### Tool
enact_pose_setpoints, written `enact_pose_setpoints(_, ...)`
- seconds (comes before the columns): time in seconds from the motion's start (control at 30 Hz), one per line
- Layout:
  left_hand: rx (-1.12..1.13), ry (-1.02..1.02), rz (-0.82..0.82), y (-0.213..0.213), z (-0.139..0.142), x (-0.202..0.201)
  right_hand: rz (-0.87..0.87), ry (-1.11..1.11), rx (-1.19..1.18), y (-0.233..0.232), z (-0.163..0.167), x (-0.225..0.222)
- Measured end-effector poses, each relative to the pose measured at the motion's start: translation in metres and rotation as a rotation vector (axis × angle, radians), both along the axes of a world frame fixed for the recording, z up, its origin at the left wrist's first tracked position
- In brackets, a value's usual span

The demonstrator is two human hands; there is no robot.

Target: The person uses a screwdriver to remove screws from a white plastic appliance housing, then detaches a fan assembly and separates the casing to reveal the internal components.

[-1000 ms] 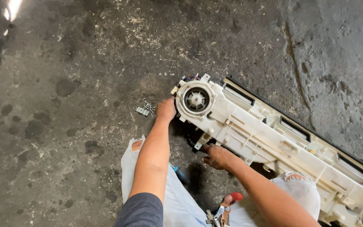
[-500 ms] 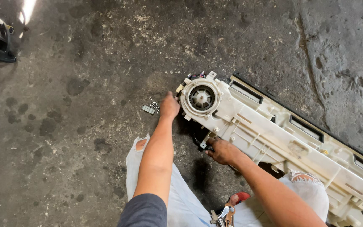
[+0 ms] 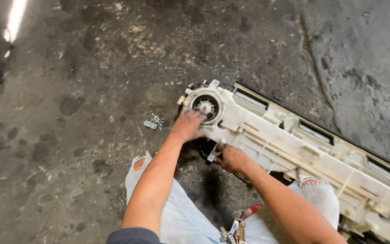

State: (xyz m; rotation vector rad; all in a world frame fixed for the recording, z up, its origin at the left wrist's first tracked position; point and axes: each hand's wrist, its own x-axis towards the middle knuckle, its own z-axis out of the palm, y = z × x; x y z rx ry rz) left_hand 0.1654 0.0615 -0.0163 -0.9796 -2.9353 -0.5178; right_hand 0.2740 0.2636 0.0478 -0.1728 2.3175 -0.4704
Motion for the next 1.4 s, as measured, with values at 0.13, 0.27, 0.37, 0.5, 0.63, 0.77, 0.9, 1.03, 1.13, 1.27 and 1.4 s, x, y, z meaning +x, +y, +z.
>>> enact_pose_setpoints(0.13, -0.355, 0.262, 0.031, 0.031, -0.01, 0.021, -0.013, 0.029, 0.001, 0.015, 0.005, 0.006)
enact_pose_setpoints(0.27, -0.507, 0.146, -0.237, 0.029, -0.005, 0.006, -0.095, 0.077, -0.012, 0.035, 0.019, 0.001)
enact_pose_setpoints(0.37, -0.547, 0.184, -0.259, 0.031, 0.007, -0.005, -0.233, 0.185, -0.091, 0.066, 0.032, -0.002)
enact_pose_setpoints(0.5, -0.329, 0.119, -0.139, 0.037, 0.027, 0.0, -0.41, 0.139, -0.094, 0.105, 0.041, -0.001)
enact_pose_setpoints(0.63, -0.27, 0.04, -0.064, 0.036, 0.029, -0.001, -0.471, 0.197, -0.147, 0.12, 0.039, -0.005)
enact_pose_setpoints(0.77, -0.239, -0.102, -0.047, 0.036, 0.022, -0.003, -0.408, 0.256, -0.149, 0.121, 0.035, -0.009)
enact_pose_setpoints(0.9, -0.257, -0.133, -0.025, 0.033, 0.028, 0.001, -0.504, 0.204, -0.101, 0.154, 0.046, -0.015)
enact_pose_setpoints(1.03, -0.478, -0.323, -0.033, 0.034, 0.044, 0.012, -0.6, 0.377, -0.045, 0.227, 0.071, 0.007)
enact_pose_setpoints(1.13, -0.527, -0.553, 0.066, 0.046, 0.049, 0.009, -0.767, 0.206, 0.162, 0.284, 0.081, 0.021)
enact_pose_setpoints(1.27, -0.341, -0.723, 0.252, 0.074, 0.039, 0.0, -0.733, 0.179, 0.263, 0.349, 0.072, 0.061)
enact_pose_setpoints(1.4, 0.292, -0.845, 0.582, 0.11, 0.022, -0.01, -0.624, 0.21, 0.356, 0.378, 0.046, 0.077)
